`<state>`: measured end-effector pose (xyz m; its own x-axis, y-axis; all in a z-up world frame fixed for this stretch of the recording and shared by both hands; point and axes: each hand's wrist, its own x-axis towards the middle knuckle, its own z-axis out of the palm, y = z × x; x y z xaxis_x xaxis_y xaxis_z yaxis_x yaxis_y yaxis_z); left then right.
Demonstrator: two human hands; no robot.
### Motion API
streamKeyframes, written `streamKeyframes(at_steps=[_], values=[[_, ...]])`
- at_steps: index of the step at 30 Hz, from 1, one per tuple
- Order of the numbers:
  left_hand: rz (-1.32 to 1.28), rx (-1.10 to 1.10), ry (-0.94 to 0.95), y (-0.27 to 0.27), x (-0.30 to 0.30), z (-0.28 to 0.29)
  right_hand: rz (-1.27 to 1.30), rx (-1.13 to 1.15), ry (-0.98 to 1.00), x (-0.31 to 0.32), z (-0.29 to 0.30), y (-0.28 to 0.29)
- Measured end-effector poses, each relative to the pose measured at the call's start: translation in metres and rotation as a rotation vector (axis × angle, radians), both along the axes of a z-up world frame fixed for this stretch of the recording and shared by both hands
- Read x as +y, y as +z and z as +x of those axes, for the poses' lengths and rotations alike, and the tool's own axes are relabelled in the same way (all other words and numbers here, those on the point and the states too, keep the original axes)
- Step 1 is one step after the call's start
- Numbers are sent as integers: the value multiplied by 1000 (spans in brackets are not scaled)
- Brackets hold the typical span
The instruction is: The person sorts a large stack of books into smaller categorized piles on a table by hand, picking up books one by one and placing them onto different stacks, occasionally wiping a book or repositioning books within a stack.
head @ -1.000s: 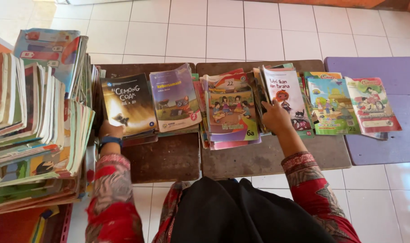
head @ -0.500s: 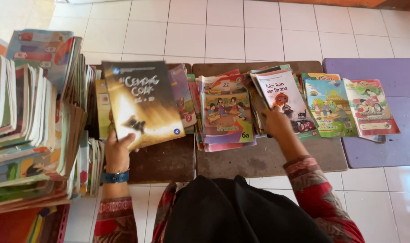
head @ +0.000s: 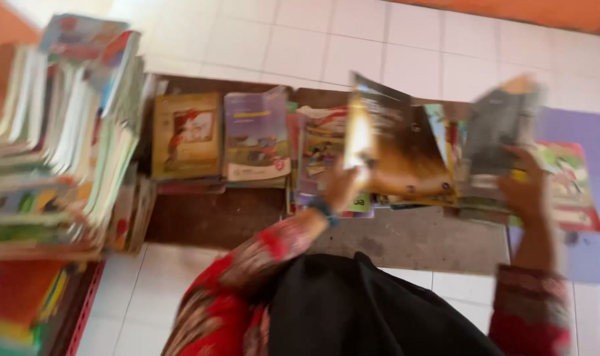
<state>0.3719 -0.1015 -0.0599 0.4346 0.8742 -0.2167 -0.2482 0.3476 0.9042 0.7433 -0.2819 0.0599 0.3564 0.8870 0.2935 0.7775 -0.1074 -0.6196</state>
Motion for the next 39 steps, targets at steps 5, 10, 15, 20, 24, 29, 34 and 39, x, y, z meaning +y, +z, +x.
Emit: streamKeyframes(at_steps=[5, 10, 15, 20, 24, 29, 34, 39], values=[[841, 1033, -538, -28, -26, 107, -43, 265, -285, -7, -42, 102], [621, 965, -469, -95, -21, 109, -188, -267, -247, 52, -116, 91], [664, 832, 57, -29, 33, -15, -573, -476, -144, 127, -139, -139], [533, 1368, 529, -78, 195, -237, -825, -529, -149, 149, -200, -115], [204, 1790, 197, -73, 231, -371, -848, -603, -156, 135, -223, -78], [-75, 1784, 80, -50, 238, -381, -745, -698, -150, 129, -230, -65], [-150, 1720, 139, -1, 231, -365, -636, -821, -95, 114, -215, -84], [-207, 1649, -5, 12, 227, -368, -586, -575, -197, 100, -228, -74]])
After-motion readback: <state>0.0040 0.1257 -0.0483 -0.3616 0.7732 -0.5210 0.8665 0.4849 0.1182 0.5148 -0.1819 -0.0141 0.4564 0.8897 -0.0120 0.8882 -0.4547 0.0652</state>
